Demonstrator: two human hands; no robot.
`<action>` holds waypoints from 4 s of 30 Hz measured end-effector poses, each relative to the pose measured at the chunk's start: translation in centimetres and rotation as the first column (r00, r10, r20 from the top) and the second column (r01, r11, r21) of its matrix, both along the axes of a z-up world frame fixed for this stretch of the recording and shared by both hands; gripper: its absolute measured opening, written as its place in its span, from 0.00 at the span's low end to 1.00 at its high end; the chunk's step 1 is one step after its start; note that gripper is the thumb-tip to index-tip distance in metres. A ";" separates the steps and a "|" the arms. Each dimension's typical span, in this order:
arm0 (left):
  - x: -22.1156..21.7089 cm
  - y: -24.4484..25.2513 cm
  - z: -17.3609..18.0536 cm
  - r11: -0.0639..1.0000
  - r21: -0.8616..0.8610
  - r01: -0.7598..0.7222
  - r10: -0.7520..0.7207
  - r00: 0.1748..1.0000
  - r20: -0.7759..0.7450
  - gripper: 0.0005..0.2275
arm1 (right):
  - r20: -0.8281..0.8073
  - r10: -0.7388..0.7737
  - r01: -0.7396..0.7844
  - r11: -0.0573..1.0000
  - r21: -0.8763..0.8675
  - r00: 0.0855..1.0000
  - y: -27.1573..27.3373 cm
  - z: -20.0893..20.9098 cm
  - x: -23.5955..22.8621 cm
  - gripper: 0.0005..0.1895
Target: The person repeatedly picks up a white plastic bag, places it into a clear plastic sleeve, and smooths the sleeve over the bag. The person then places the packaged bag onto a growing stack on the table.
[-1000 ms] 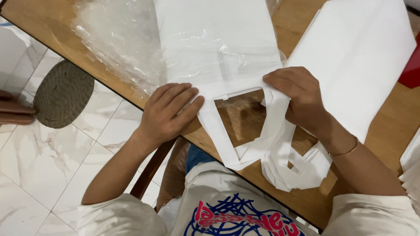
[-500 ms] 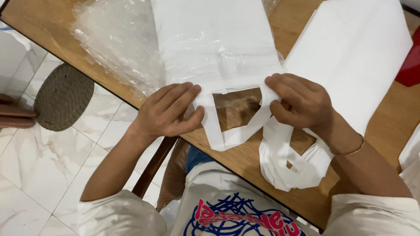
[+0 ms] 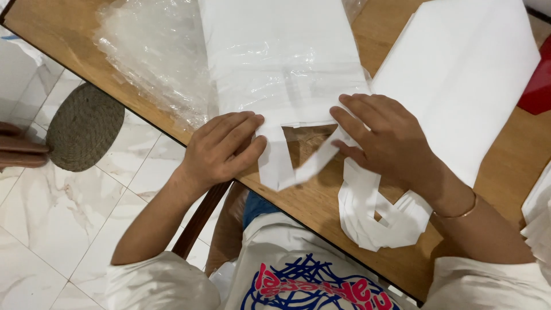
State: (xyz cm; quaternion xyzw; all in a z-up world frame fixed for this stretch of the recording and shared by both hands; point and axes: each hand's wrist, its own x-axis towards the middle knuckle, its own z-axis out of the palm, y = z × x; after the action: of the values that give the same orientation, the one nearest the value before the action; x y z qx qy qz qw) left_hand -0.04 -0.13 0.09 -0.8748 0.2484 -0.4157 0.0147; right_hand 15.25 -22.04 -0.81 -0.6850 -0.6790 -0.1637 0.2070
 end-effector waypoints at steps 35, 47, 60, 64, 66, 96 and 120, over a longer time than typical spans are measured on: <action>8.4 -13.2 2.0 0.975 0.033 0.219 -0.211 0.874 0.437 0.18 | -0.940 -0.277 0.843 0.538 0.019 0.198 -19.5 2.6 -0.1 0.12; 15.3 -20.3 -7.6 0.956 0.111 0.270 -0.249 0.953 -0.172 0.27 | -0.887 0.168 0.777 0.569 -0.268 -0.429 -15.3 -3.2 -0.4 0.20; 15.9 -18.7 -10.0 0.932 0.001 0.362 -0.331 0.852 -0.405 0.12 | -0.908 0.230 0.903 0.343 -0.260 -0.349 -18.1 -8.5 6.0 0.21; 16.2 -18.3 -10.7 0.890 0.009 0.456 -0.436 0.857 -0.275 0.16 | -0.975 0.171 0.959 0.269 -0.094 -0.143 -18.9 -11.8 8.3 0.38; 16.3 -18.1 -10.9 0.893 0.021 0.449 -0.422 0.855 -0.300 0.18 | -0.995 0.075 0.952 0.302 -0.045 -0.070 -18.7 -11.5 8.0 0.31; 21.0 -19.6 -6.9 0.981 0.118 0.153 -0.133 0.978 -0.157 0.36 | -0.922 -0.287 0.594 0.800 -0.082 0.260 -16.8 -2.6 3.4 0.28; 19.3 -15.7 -6.7 0.987 0.105 0.122 -0.128 0.990 0.056 0.12 | 0.201 -0.777 0.771 0.484 -0.414 0.596 -13.9 -2.1 2.6 0.05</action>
State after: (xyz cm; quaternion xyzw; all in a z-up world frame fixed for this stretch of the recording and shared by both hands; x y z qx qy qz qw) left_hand 19.23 -15.79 -6.64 -0.8423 0.3230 -0.4297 0.0405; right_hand 17.89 -35.99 -2.89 -0.9453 -0.3146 -0.0684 -0.0528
